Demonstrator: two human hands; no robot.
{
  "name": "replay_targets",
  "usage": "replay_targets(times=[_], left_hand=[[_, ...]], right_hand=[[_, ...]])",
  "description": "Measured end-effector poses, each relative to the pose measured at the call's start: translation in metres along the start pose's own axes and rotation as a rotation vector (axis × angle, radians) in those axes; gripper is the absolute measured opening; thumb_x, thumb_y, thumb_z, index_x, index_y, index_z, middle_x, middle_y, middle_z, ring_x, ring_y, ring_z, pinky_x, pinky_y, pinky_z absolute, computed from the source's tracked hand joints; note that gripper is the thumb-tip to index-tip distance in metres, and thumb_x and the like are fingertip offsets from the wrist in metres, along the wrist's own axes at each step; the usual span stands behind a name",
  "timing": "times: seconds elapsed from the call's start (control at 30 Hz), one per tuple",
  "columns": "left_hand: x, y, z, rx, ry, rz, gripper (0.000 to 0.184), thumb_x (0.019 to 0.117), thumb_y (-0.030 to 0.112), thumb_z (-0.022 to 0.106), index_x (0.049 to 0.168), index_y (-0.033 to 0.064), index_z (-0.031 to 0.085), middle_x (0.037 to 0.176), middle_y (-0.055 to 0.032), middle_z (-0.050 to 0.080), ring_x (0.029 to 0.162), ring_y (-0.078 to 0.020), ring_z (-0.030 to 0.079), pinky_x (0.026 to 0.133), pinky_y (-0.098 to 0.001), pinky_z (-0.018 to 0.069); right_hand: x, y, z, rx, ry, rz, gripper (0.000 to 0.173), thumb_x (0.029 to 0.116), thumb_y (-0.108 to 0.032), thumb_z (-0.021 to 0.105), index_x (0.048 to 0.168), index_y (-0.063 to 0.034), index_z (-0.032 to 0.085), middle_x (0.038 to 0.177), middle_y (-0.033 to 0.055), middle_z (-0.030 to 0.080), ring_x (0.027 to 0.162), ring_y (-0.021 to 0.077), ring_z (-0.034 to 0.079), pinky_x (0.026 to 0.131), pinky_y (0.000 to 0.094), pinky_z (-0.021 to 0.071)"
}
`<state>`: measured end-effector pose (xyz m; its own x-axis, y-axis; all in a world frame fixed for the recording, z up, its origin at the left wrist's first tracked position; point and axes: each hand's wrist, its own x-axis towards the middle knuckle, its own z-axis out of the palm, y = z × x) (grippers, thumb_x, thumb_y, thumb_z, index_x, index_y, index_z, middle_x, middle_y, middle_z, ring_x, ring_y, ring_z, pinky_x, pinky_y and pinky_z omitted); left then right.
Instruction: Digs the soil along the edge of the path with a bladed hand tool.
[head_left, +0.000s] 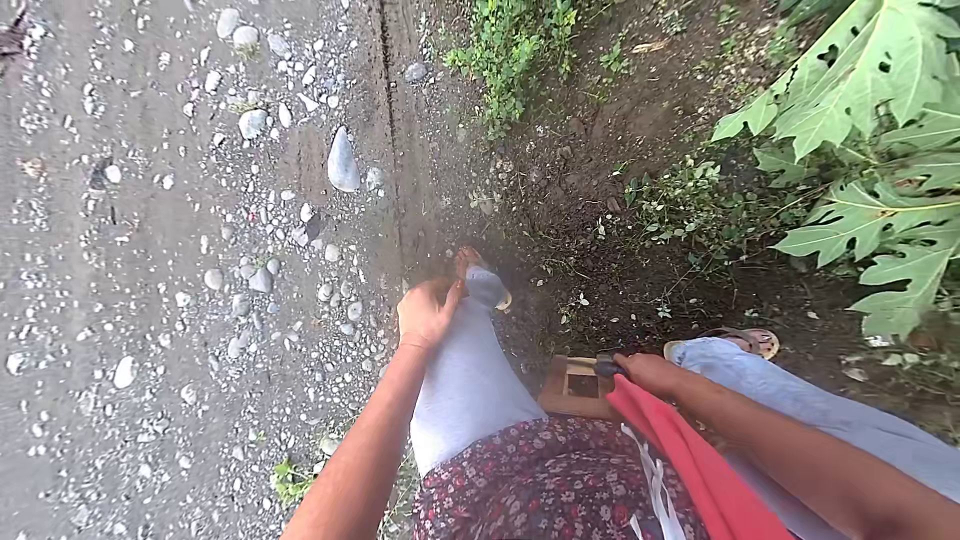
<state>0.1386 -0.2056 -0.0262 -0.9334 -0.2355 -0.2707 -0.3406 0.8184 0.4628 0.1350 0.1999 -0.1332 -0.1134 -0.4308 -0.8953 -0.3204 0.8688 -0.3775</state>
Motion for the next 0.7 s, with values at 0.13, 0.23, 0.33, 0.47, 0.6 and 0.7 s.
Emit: replay_targets(times=[0.13,0.23,0.33,0.47,0.6,0.7], left_hand=[[-0.001,0.006,-0.003,0.009,-0.022,-0.005,0.05,0.1047,0.043,0.039,0.098,0.0115,0.078,0.095,-0.0114,0.077,0.092,-0.0364,0.073,0.081,-0.0683,0.0499],[0.001,0.006,-0.003,0.001,-0.035,0.012,0.05,0.1049,0.042,0.04,0.099,0.0109,0.078,0.096,-0.0125,0.077,0.094,-0.0374,0.073,0.082,-0.0696,0.0489],[0.002,0.008,-0.002,0.002,-0.037,0.03,0.05,0.1051,0.042,0.039,0.099,0.0106,0.078,0.096,-0.0125,0.077,0.094,-0.0374,0.072,0.082,-0.0686,0.0484],[0.002,0.009,-0.004,0.015,-0.051,0.021,0.047,0.1051,0.04,0.041,0.101,0.0094,0.077,0.095,-0.0141,0.076,0.093,-0.0386,0.072,0.083,-0.0693,0.0482],[0.001,0.006,-0.005,0.015,-0.039,0.019,0.051,0.1043,0.043,0.04,0.101,0.0101,0.078,0.097,-0.0133,0.077,0.095,-0.0379,0.072,0.084,-0.0691,0.0482],[-0.001,0.005,-0.005,0.003,-0.04,0.002,0.051,0.1047,0.044,0.04,0.102,0.0105,0.078,0.1,-0.0125,0.078,0.098,-0.0375,0.072,0.086,-0.0682,0.0487]], right_hand=[[0.025,0.037,0.016,-0.059,0.056,0.064,0.048,0.1041,-0.037,0.059,0.14,-0.0049,0.057,0.122,0.0281,0.068,0.117,0.0478,0.064,0.098,0.067,0.0492],[-0.01,0.098,-0.001,0.021,0.18,0.176,0.055,0.103,-0.041,0.063,0.144,-0.0057,0.056,0.122,0.0303,0.067,0.118,0.0499,0.064,0.099,0.0683,0.048],[-0.058,0.156,-0.001,0.166,0.406,0.368,0.052,0.1035,-0.039,0.062,0.143,-0.0057,0.056,0.118,0.0317,0.068,0.114,0.0519,0.065,0.097,0.0703,0.0483],[-0.092,0.142,-0.015,0.354,0.656,0.504,0.052,0.1056,-0.036,0.06,0.14,0.0033,0.054,0.112,0.0351,0.067,0.109,0.054,0.066,0.093,0.0697,0.049],[-0.083,0.066,-0.021,0.299,0.749,0.38,0.058,0.1052,-0.037,0.058,0.151,-0.0031,0.047,0.114,0.0332,0.069,0.106,0.0545,0.067,0.089,0.0728,0.0489],[-0.048,0.002,-0.049,0.13,0.672,0.261,0.058,0.1039,-0.029,0.06,0.16,-0.022,0.043,0.132,0.0281,0.065,0.12,0.0498,0.063,0.097,0.0673,0.0486]])
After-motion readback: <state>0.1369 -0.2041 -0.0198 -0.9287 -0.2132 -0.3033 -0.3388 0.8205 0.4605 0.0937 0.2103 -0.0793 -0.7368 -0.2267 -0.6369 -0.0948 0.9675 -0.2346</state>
